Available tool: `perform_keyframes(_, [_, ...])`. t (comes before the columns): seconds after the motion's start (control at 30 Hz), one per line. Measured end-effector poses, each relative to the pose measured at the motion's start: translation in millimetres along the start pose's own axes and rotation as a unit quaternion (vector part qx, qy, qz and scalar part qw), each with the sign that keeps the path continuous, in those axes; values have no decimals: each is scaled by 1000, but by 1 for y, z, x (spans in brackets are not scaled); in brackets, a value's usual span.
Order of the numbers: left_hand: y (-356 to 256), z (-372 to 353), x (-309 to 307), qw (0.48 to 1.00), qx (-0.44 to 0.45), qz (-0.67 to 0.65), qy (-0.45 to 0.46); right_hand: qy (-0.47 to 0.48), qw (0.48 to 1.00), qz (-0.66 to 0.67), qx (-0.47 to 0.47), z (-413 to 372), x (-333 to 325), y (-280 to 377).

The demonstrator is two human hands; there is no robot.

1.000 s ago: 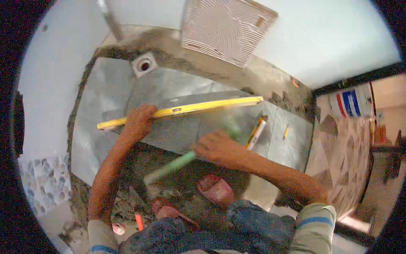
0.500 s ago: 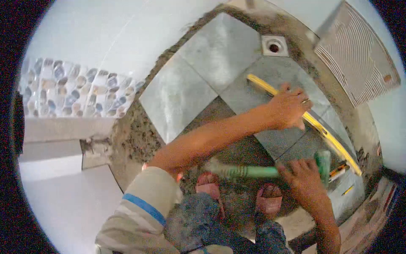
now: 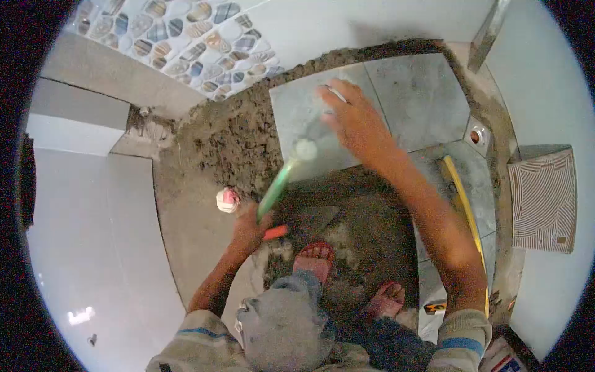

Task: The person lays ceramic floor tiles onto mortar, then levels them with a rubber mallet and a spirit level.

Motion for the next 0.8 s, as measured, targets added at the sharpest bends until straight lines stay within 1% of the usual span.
perform_keyframes(0.03, [12, -8, 4, 1000, -6, -2, 11, 9, 1000, 4, 8, 0, 17, -14])
perform_keyframes(0.07, [18, -10, 7, 999, -32, -23, 30, 114, 990, -79, 28, -4, 43, -32])
perform_keyframes(0.1, [21, -7, 11, 997, -55, -45, 43, 215, 962, -163, 42, -8, 64, -50])
perform_keyframes(0.13, [20, -4, 14, 997, -56, -46, 43, 216, 962, -164, 41, -8, 81, -60])
perform_keyframes(0.2, [21, 0, 20, 994, -52, -82, 48, 325, 923, -179, 105, -9, 119, -74])
perform_keyframes(0.23, [24, 4, 22, 994, -56, -77, 54, 327, 923, -172, 109, -5, 130, -78])
perform_keyframes(0.33, [30, 4, 35, 988, -104, -69, 95, 371, 905, -163, 131, -6, 145, -90])
perform_keyframes(0.4, [34, 13, 30, 987, -102, 2, 122, 385, 895, -144, 172, 6, 138, -95])
perform_keyframes(0.43, [34, 15, 30, 986, -107, 7, 125, 387, 896, -137, 172, 6, 139, -95])
perform_keyframes(0.5, [27, 22, 26, 996, -60, -27, 57, 341, 911, -141, 185, 6, 136, -98])
perform_keyframes(0.53, [25, 25, 25, 996, -58, -26, 62, 341, 910, -140, 190, 4, 135, -99])
perform_keyframes(0.6, [17, 29, 12, 989, -94, -40, 106, 306, 914, -160, 214, 0, 134, -101])
perform_keyframes(0.63, [11, 26, 5, 989, -91, -39, 112, 307, 912, -160, 220, -1, 136, -102])
perform_keyframes(0.7, [-2, 15, -15, 991, -29, -130, 15, 289, 915, -176, 220, -5, 138, -102])
perform_keyframes(0.73, [-8, 18, -22, 980, 122, -151, -48, 294, 912, -176, 227, -9, 138, -102])
perform_keyframes(0.77, [3, 10, -14, 979, 127, -155, -37, 290, 912, -178, 227, -9, 139, -101])
perform_keyframes(0.8, [21, 6, 2, 984, 103, -144, -34, 283, 915, -180, 224, -4, 139, -99])
Point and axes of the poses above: each hand's wrist, its own z-axis towards the middle knuckle, its own x-axis out of the palm, y = z × x, the point moved 4 cm from there along z, towards the middle knuckle, and after that the axes turned 1 degree about z, right-handed, at the moved point
